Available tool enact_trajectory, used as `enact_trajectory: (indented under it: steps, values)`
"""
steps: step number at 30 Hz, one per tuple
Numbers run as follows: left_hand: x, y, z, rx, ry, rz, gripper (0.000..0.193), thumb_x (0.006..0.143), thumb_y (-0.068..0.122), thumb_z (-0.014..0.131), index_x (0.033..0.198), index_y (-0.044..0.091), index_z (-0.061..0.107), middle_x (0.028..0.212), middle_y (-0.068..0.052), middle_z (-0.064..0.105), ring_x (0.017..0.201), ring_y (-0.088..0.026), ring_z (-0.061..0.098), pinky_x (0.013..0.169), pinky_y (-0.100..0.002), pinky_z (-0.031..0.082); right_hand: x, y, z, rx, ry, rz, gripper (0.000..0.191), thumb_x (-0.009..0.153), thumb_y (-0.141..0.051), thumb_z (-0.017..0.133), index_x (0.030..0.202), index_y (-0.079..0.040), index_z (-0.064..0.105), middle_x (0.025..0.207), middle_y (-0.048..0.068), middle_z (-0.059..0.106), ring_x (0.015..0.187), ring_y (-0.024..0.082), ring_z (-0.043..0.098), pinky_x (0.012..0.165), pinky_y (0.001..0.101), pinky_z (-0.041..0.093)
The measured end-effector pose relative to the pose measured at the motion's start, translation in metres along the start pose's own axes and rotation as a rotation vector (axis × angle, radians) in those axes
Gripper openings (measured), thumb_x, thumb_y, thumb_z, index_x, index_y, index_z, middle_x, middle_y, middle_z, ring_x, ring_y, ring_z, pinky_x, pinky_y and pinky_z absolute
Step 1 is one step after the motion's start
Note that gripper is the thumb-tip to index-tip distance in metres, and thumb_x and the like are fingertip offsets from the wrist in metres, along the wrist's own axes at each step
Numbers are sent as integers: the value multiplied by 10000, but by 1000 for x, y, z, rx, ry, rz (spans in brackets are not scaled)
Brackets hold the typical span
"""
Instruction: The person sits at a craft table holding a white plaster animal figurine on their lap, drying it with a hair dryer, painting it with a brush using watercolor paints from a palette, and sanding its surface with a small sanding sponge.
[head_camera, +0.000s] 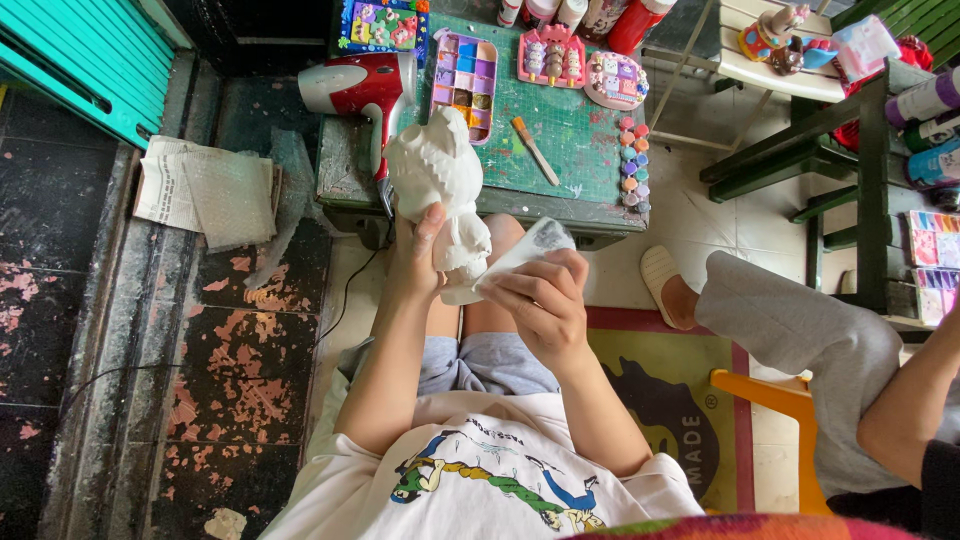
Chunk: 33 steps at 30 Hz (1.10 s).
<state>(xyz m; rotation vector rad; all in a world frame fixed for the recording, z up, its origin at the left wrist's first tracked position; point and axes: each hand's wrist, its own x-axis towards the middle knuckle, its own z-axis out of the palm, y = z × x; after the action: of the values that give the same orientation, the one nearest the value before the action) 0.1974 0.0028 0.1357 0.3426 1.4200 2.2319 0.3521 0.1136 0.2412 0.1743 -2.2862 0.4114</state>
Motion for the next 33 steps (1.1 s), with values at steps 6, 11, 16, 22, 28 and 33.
enact_trajectory:
  steps: [6,11,16,22,28,33]
  values:
    - [2,2,4,-58,-34,113,873,941,462,693,1611,58,306,1517,-151,500,1358,-270,525,1113,-386,460,-3,-2,-2,-66,-30,-13,302,739,-69,766,1032,-128,809,1052,-20,704,1000,189,630,969,413,406]
    - [0,7,6,-165,27,1,1006,821,423,744,1603,140,179,1475,-131,456,1312,-278,504,1003,-447,505,-7,-1,3,-93,-8,61,272,786,-53,781,1047,-133,782,1066,-29,713,1015,194,625,988,411,392]
    - [9,1,5,-167,-6,150,972,895,384,776,1645,107,222,1544,-156,447,1401,-288,477,1157,-441,434,-6,2,6,-72,-42,85,283,787,-21,766,1051,-122,784,1050,-14,703,1005,195,639,986,427,398]
    - [9,-8,0,-175,11,115,983,875,382,770,1633,113,205,1513,-138,454,1356,-261,491,1116,-426,447,-3,-1,7,-22,-24,95,264,799,-24,764,1045,-116,783,1027,-2,708,989,199,627,973,419,413]
    - [3,-4,-1,-171,-83,244,1008,886,356,810,1639,100,191,1513,-125,447,1364,-254,494,1145,-421,447,-2,10,-13,68,12,184,198,851,-18,762,1016,-128,750,1023,-33,695,1018,189,625,1051,424,398]
    - [-5,5,1,-27,-162,311,1063,878,326,840,1640,85,139,1540,-121,436,1398,-240,497,1201,-406,436,1,10,-22,132,-185,123,207,858,-51,762,1038,-151,744,1032,-45,691,1062,181,618,1133,473,334]
